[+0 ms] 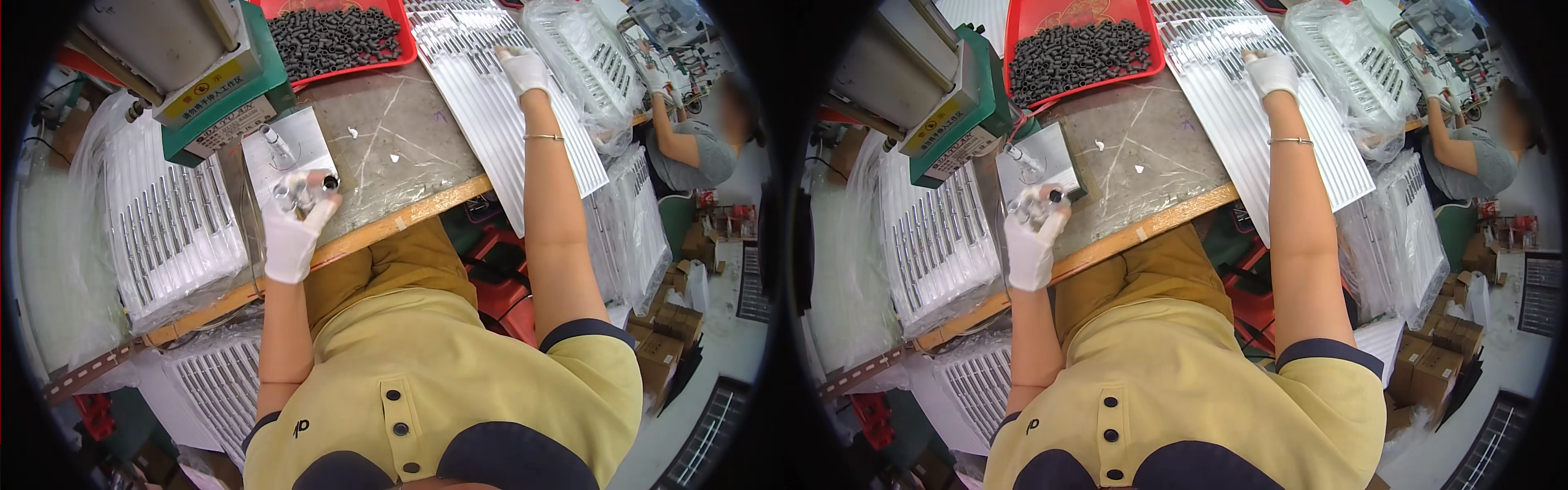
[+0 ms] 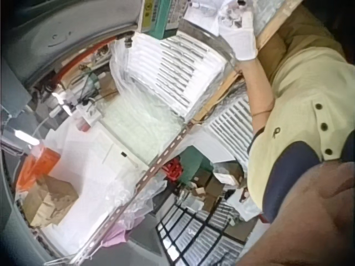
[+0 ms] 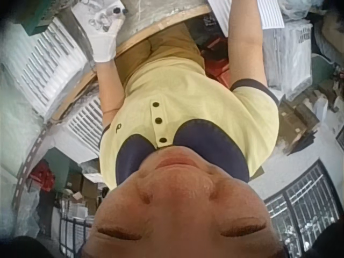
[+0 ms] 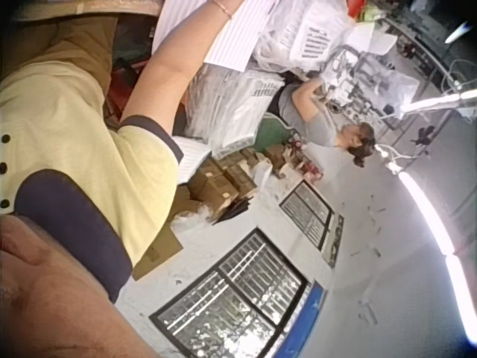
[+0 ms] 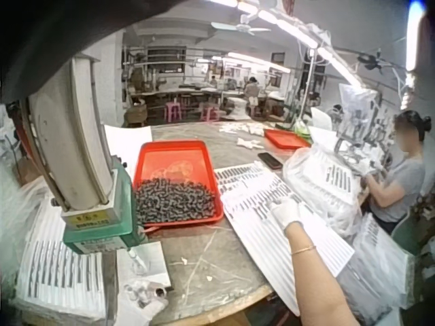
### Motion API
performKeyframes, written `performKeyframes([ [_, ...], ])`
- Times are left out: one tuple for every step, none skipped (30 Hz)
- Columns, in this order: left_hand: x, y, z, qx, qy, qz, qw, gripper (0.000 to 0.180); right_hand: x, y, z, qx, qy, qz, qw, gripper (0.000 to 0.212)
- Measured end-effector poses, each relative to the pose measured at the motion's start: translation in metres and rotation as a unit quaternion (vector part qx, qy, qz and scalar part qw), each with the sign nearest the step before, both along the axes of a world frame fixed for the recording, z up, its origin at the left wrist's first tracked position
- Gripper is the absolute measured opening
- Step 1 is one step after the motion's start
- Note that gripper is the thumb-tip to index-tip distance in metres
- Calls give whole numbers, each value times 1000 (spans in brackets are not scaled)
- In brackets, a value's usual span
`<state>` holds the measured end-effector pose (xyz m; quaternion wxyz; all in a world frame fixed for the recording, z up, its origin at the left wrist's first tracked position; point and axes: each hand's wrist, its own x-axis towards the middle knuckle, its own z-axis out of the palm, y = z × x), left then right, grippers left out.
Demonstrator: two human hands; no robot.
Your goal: Manually assemble and inspect metal handles or similar hardware components using a small press and manual fitting.
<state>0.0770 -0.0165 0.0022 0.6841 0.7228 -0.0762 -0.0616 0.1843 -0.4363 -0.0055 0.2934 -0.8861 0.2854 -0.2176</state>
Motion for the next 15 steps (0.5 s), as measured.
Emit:
performKeyframes([
  [-2,-6,-2,-17,19,7,1000,24,3,3,-9,-39,78,13,996,35],
  [-1,-10,-5,-34,36,19,999,24,10,11,-14,-80,152,30,985,35],
  [1,-13,-13,-61,-47,12,997,23,15,21,-18,-112,189,7,975,37],
  [3,-16,-14,-56,-47,25,997,23,20,21,-20,-110,189,21,976,37],
  [2,-21,-10,-64,-20,12,998,23,21,18,-26,-140,221,6,965,37],
  [3,-22,-7,-72,7,0,997,23,24,15,-30,-170,252,-9,953,37],
  [5,-19,-5,5,8,-7,1000,22,27,9,-31,-183,273,4,944,37],
  [5,-19,-7,10,11,2,1000,22,28,1,-29,-198,293,13,935,38],
  [6,-21,-8,-33,1,12,999,23,29,-5,-27,-196,294,23,935,38],
  [5,-22,-9,-76,-9,19,997,24,29,-11,-27,-212,299,50,929,41],
  [6,-23,-13,-100,1,17,995,25,28,-14,-23,-227,303,70,923,43],
  [7,-22,-16,-95,2,19,995,25,22,-8,-13,-223,303,73,923,43],
  [6,-19,-18,-102,-6,18,995,25,7,4,5,-157,211,81,961,38],
  [8,-20,-20,-115,-12,3,993,25,-19,12,28,-91,119,72,986,33],
  [8,-20,-19,-113,-8,-4,994,25,-42,35,49,-24,59,107,992,28],
])
